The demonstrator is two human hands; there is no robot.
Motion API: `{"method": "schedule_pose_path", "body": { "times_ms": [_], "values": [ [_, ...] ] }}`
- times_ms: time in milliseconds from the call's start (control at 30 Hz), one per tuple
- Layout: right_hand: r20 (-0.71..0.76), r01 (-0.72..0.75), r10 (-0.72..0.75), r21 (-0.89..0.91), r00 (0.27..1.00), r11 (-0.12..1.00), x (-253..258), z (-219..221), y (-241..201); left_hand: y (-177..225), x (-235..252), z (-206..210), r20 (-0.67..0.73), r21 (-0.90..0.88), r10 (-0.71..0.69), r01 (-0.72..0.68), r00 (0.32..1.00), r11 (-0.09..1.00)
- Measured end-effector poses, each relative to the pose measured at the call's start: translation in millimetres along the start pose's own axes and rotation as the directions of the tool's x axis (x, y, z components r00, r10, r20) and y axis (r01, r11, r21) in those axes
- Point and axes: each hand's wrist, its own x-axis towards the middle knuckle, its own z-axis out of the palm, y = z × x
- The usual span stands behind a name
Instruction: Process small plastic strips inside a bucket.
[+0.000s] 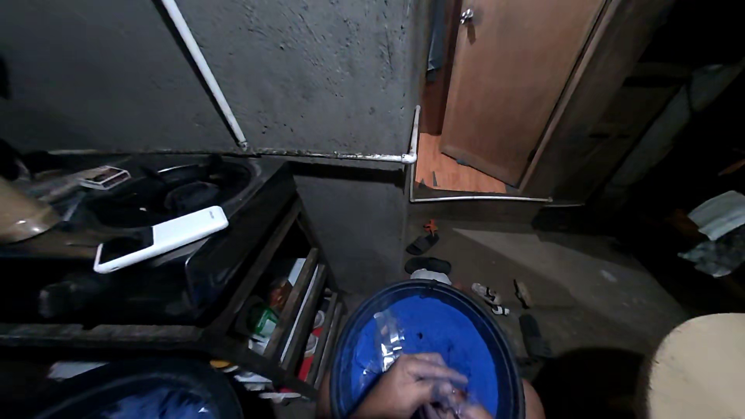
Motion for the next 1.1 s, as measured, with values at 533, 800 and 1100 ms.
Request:
{"method": "schedule_pose_path", "body": {
  "times_ms": [533,800,1100],
  "values": [
    [0.126,0.024,-0.684,-0.987,0.718,-0.156,25,31,-8,-12,-23,23,-0.674,-0.098,-0.234,0.229,0.700,0.968],
    [0.283,-0.051,-0.670,-0.900,0.686,-0.433,25,11,-2,-33,-28,43,-0.698,-0.172,-0.271,0.211,0.663,0.962],
    [-0.244,-0.098,-0.535,-0.953,0.809,0.287,18,24,-10,-47,-40,39,-0.716,-0.008,-0.107,0.145,0.690,0.989]
  ]
}}
